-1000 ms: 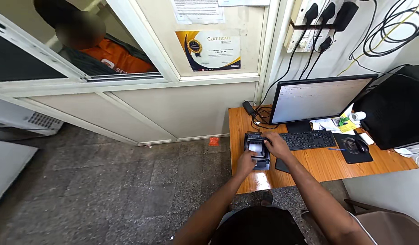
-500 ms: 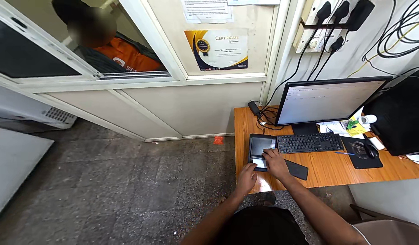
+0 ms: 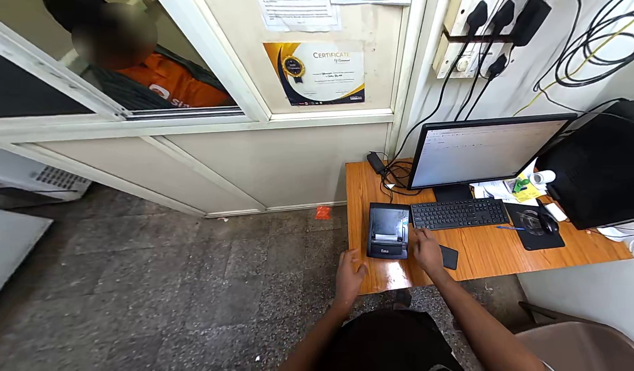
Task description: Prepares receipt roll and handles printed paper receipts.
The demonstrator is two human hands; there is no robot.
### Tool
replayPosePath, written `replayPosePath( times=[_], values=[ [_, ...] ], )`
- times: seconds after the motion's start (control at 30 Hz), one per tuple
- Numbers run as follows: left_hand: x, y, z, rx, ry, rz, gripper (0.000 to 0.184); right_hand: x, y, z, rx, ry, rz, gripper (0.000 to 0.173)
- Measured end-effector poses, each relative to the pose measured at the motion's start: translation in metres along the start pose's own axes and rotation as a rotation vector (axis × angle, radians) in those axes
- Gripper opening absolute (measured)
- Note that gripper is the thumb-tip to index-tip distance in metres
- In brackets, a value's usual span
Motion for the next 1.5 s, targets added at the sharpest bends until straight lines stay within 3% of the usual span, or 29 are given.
replayPosePath(
  times=[0.1,0.27,0.47,0.57,0.67,0.77,0.97,1.17,1.5],
  values=[
    [-0.021,0.057,0.000,-0.026,0.020,0.127,0.052,-0.008,-0.012,-0.009,-0.060,0.035,-0.052,0.047],
    [-0.064,0.146,0.000,0.088,0.162,0.329,0.060,0.001,0.009,-0.021,-0.171,0.060,0.012,0.058],
    [-0.118,0.244,0.000,0.138,0.344,0.604,0.054,0.006,0.014,-0.031,-0.364,0.072,0.011,0.071],
    [-0.146,0.281,0.003,0.136,0.362,0.703,0.045,0.009,0.017,-0.033,-0.452,0.088,0.022,0.073],
    [-0.166,0.307,0.002,0.171,0.406,0.728,0.039,0.012,0.023,-0.020,-0.359,0.075,0.034,0.063],
    [-0.183,0.318,0.003,0.175,0.414,0.769,0.041,0.015,0.024,0.001,-0.078,0.010,0.022,0.049],
    [-0.200,0.330,0.000,0.172,0.403,0.786,0.044,0.022,-0.008,0.009,0.254,-0.044,-0.150,0.052],
    [-0.194,0.323,-0.002,0.086,0.353,0.771,0.039,-0.004,-0.021,-0.015,0.334,0.053,-0.259,0.053],
    [-0.203,0.327,0.001,0.046,0.338,0.804,0.040,-0.014,-0.022,-0.026,0.356,0.036,-0.263,0.055]
  ],
)
Point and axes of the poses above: each hand's wrist, its own x-axis towards the middle knuckle, its own z-axis out of the back of the hand, y = z × x, the point moved 10 cm from there along x, towards the middle knuckle, and after that the axes turned 11 degrees about x, right-handed, at the moved point
